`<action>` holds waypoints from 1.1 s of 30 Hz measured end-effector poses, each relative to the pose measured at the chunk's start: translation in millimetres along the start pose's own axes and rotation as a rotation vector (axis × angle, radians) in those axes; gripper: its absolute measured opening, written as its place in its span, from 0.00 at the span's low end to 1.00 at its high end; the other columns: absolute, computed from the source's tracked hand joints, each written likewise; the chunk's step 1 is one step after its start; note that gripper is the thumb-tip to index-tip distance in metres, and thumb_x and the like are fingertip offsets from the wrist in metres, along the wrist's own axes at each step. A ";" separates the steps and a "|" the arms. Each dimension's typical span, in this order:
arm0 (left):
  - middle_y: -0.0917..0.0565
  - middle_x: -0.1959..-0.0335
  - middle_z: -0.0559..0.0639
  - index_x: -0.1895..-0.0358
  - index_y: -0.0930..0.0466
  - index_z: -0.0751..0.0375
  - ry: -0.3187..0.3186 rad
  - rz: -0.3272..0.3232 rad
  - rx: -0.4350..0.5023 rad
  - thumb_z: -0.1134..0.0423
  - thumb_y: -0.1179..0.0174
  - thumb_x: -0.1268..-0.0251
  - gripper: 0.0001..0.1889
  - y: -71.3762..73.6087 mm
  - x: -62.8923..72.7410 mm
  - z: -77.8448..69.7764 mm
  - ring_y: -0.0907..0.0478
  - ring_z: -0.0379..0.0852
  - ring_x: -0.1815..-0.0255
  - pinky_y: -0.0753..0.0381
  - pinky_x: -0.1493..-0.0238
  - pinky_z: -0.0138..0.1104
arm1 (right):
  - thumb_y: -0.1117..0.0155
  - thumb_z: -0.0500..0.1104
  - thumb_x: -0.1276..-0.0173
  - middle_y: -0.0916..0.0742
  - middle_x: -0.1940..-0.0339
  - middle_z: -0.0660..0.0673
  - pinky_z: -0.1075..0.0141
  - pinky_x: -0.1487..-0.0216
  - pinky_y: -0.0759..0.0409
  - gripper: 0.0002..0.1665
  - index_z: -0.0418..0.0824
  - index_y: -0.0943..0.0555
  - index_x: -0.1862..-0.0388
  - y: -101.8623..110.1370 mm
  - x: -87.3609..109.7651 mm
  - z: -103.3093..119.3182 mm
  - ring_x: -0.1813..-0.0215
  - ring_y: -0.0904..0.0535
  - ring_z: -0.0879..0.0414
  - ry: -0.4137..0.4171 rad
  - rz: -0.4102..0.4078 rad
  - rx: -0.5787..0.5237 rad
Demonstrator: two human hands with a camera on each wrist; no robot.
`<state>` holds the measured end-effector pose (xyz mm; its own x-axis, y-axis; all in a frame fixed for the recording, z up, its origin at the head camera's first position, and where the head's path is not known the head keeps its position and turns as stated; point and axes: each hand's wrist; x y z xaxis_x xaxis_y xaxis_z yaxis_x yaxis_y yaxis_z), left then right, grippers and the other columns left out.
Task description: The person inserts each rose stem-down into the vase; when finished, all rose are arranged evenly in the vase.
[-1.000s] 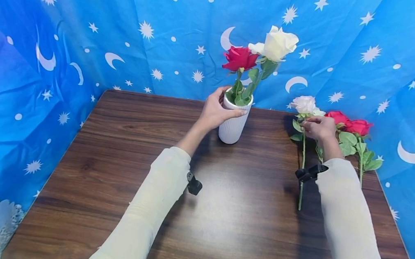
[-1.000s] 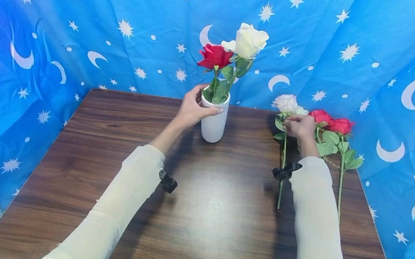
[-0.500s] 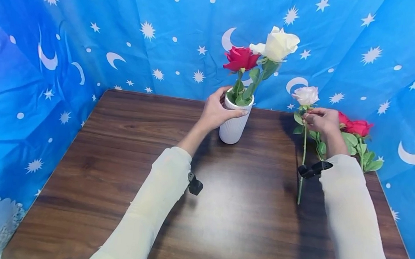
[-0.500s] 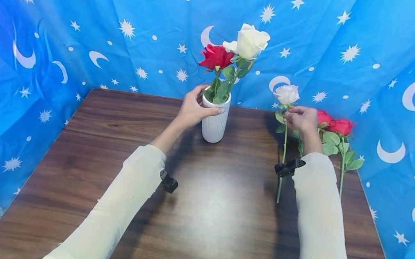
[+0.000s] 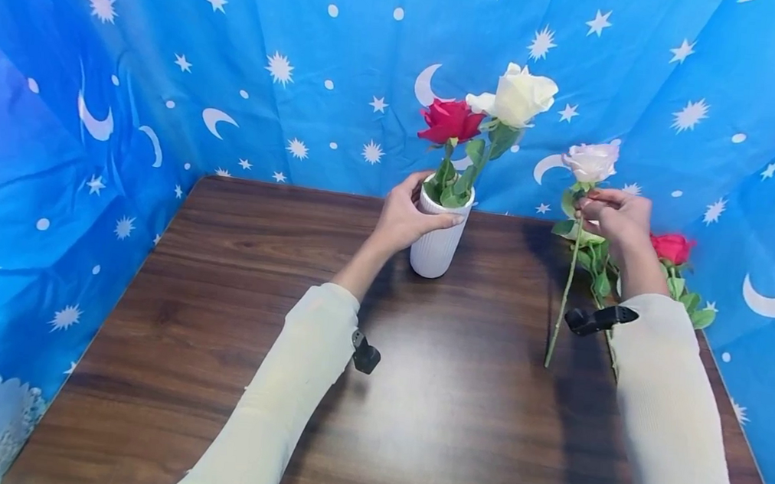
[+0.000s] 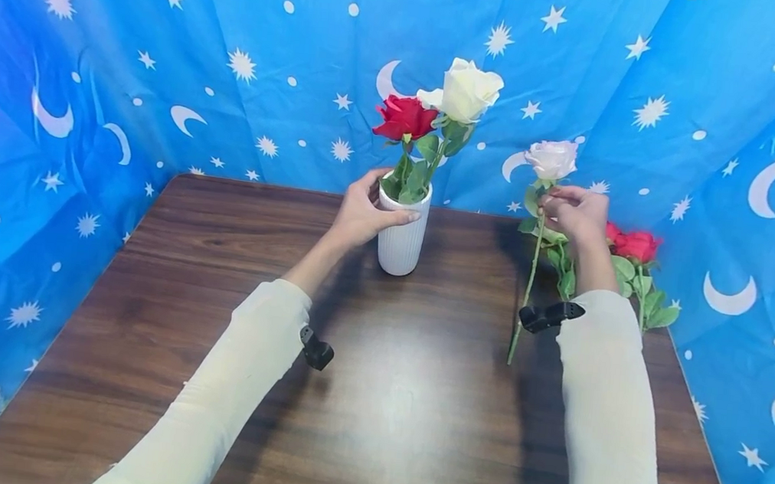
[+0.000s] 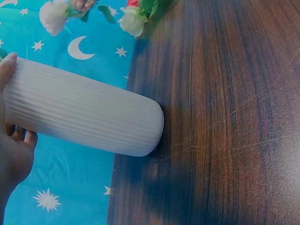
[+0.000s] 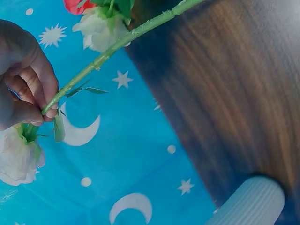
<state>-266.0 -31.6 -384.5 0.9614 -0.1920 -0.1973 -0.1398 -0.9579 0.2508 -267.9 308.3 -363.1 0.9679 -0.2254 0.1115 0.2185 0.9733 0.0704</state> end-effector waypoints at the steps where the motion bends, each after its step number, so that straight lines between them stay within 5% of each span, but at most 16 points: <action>1: 0.20 0.35 0.55 0.29 0.29 0.60 0.000 -0.002 -0.001 0.57 0.20 0.52 0.44 -0.4 0.4 0.2 0.21 0.49 0.35 0.19 0.33 0.41 | 0.41 0.27 0.31 0.12 0.80 0.60 0.76 0.72 0.16 0.21 0.51 0.16 0.74 0.8 1.1 1.8 0.74 0.15 0.69 0.005 -0.001 -0.027; 12: 0.20 0.34 0.55 0.29 0.30 0.60 0.011 0.009 0.003 0.56 0.20 0.51 0.44 -2.0 0.2 2.3 0.21 0.49 0.35 0.19 0.33 0.41 | 0.35 0.31 0.31 0.10 0.76 0.55 0.74 0.74 0.17 0.10 0.45 0.14 0.67 2.6 14.6 26.7 0.72 0.15 0.64 0.037 -0.049 -0.193; 33: 0.20 0.34 0.56 0.29 0.30 0.61 -0.012 0.008 -0.002 0.57 0.20 0.51 0.44 -0.9 -2.6 2.8 0.21 0.49 0.35 0.20 0.32 0.39 | 0.30 0.22 0.41 0.10 0.76 0.41 0.67 0.78 0.15 0.06 0.30 0.15 0.69 -10.3 30.1 89.9 0.77 0.14 0.53 0.180 -0.074 -0.519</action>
<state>-269.0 -30.8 -386.8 0.9573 -0.2023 -0.2065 -0.1471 -0.9558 0.2544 -252.1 287.5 -271.4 0.9436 -0.3273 -0.0494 0.2753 0.8590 -0.4316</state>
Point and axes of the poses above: each hand's wrist, its own x-axis away from the middle knuckle, its own y-axis out of the back of the hand, z = x × y
